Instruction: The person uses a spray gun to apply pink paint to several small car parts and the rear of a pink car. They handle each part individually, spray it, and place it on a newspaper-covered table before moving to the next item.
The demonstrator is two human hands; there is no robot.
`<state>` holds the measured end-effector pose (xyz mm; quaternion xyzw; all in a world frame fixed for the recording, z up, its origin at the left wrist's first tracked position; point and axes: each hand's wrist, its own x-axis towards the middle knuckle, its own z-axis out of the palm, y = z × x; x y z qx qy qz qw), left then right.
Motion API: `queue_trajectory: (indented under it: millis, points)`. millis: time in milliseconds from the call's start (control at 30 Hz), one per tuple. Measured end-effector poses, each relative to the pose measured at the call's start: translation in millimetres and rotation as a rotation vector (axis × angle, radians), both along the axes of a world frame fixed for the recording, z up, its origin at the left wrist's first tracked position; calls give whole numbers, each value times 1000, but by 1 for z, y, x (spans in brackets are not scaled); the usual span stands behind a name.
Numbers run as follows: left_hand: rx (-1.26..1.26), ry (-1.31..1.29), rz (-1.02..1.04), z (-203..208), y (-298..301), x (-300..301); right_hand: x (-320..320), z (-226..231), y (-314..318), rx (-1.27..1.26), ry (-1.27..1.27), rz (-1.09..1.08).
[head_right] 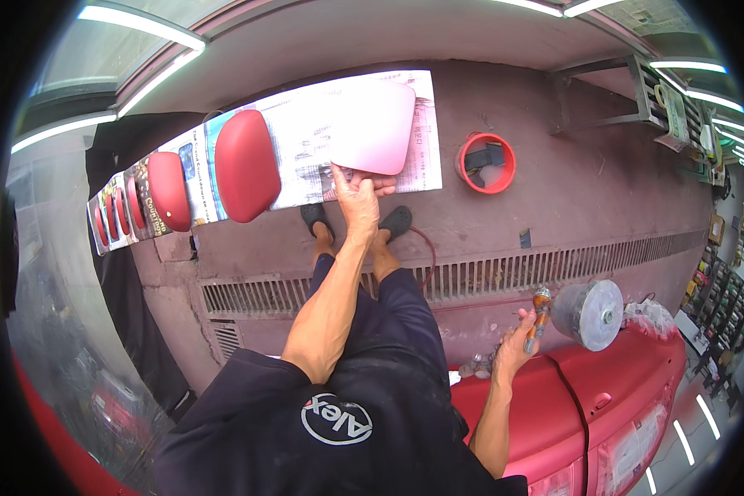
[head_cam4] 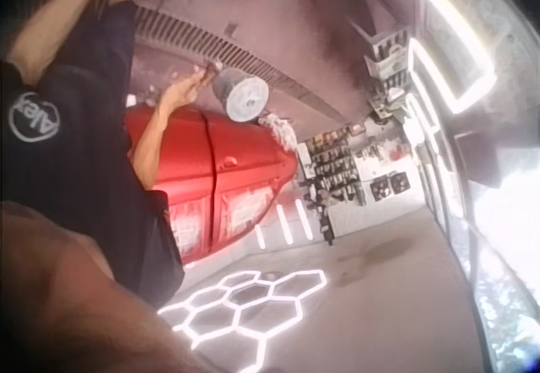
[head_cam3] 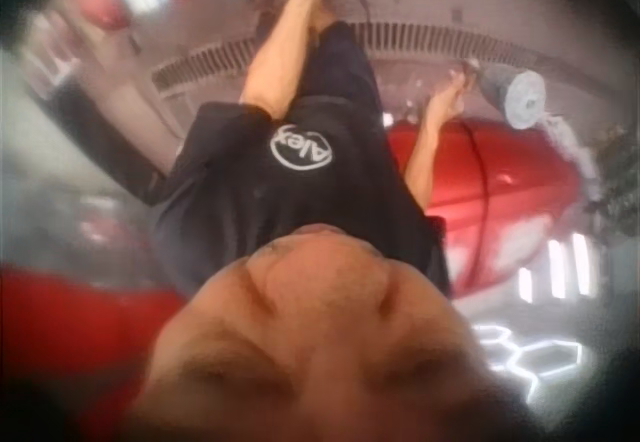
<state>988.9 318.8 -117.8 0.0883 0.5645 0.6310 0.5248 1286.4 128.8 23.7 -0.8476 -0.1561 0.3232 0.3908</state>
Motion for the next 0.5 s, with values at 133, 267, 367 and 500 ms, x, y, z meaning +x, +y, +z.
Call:
queue_trajectory:
  millis: [133, 267, 367, 500]
  points:
    - [-24, -35, -54, -8, 9, 1, -1, 4, 4, -52, -4, 17]
    - [-79, 65, -2, -9, 11, 12, -3, -2, 6, -15, -22, 25]
    - [-165, 171, 68, -1, 15, 22, -4, -3, 8, -27, -32, 31]
    - [-204, 432, 60, 1, 14, 24, 4, -2, 4, -97, 30, 21]
